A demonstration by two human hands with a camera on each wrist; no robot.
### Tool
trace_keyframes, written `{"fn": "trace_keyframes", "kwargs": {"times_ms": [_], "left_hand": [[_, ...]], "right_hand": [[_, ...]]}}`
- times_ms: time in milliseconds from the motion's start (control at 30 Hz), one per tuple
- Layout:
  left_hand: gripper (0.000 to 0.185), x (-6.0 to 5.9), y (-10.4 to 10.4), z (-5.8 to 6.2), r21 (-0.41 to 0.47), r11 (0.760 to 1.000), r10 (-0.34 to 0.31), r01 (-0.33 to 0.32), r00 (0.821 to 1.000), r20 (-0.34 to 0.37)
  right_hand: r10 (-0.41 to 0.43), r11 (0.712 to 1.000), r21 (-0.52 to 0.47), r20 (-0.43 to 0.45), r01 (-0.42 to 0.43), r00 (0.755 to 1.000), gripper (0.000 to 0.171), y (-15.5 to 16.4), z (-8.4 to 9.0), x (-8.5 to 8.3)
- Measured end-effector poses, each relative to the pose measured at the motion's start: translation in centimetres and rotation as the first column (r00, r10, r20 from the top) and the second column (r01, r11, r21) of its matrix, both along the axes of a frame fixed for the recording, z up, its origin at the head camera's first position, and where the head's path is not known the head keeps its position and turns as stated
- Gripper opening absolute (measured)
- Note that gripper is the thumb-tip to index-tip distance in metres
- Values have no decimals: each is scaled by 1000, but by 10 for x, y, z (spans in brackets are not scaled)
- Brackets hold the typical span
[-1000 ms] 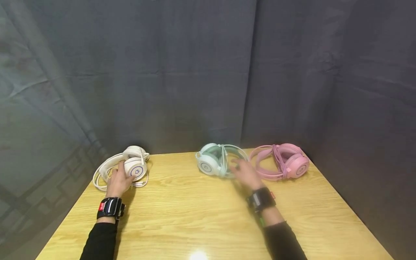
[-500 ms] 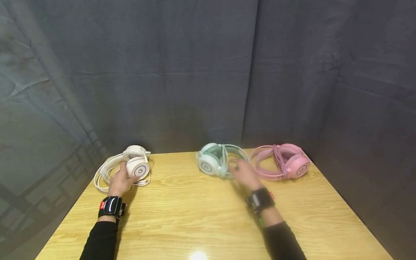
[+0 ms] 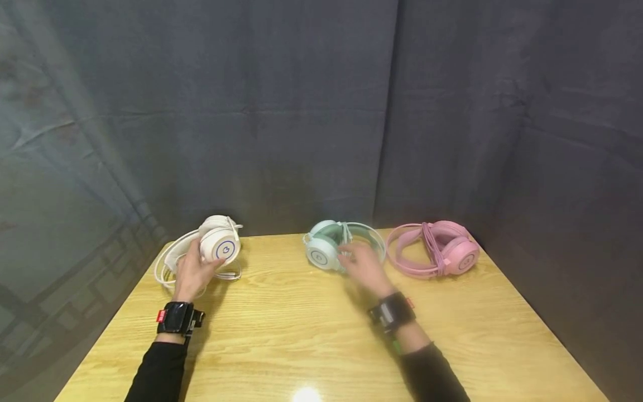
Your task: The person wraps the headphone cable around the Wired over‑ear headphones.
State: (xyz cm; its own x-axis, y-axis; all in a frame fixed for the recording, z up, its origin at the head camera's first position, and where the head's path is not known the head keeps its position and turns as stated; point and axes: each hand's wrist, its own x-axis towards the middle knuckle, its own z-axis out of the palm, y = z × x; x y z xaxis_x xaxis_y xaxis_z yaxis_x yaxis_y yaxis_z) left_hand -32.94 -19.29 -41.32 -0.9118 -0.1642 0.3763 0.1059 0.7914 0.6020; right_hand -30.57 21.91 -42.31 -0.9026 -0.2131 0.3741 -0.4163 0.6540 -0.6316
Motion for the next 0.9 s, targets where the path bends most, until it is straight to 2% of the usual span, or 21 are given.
{"fn": "trace_keyframes", "kwargs": {"times_ms": [200, 333, 467, 633, 733, 900], "left_hand": [[73, 8, 30, 7, -59, 997, -59, 53, 992, -107], [74, 14, 52, 7, -106, 990, -109, 92, 980, -165], [74, 20, 73, 4, -137, 980, -173, 144, 959, -227], [72, 32, 96, 1, -172, 965, -239, 197, 930, -280], [71, 39, 111, -1, -200, 952, -285, 232, 911, -300], [71, 49, 132, -5, -253, 923, -364, 291, 876, -318]], "right_hand": [[107, 990, -102, 61, -100, 992, 31, -39, 12, 8], [118, 983, -151, 94, -103, 989, 33, -68, 17, 7], [106, 975, -209, 119, -80, 987, 37, -93, 15, 5], [85, 959, -281, 191, -29, 978, 60, -111, 8, 4], [98, 932, -361, 238, -6, 966, 68, -114, 6, 3], [86, 895, -443, 277, 48, 957, 64, -114, 12, 4]]}}
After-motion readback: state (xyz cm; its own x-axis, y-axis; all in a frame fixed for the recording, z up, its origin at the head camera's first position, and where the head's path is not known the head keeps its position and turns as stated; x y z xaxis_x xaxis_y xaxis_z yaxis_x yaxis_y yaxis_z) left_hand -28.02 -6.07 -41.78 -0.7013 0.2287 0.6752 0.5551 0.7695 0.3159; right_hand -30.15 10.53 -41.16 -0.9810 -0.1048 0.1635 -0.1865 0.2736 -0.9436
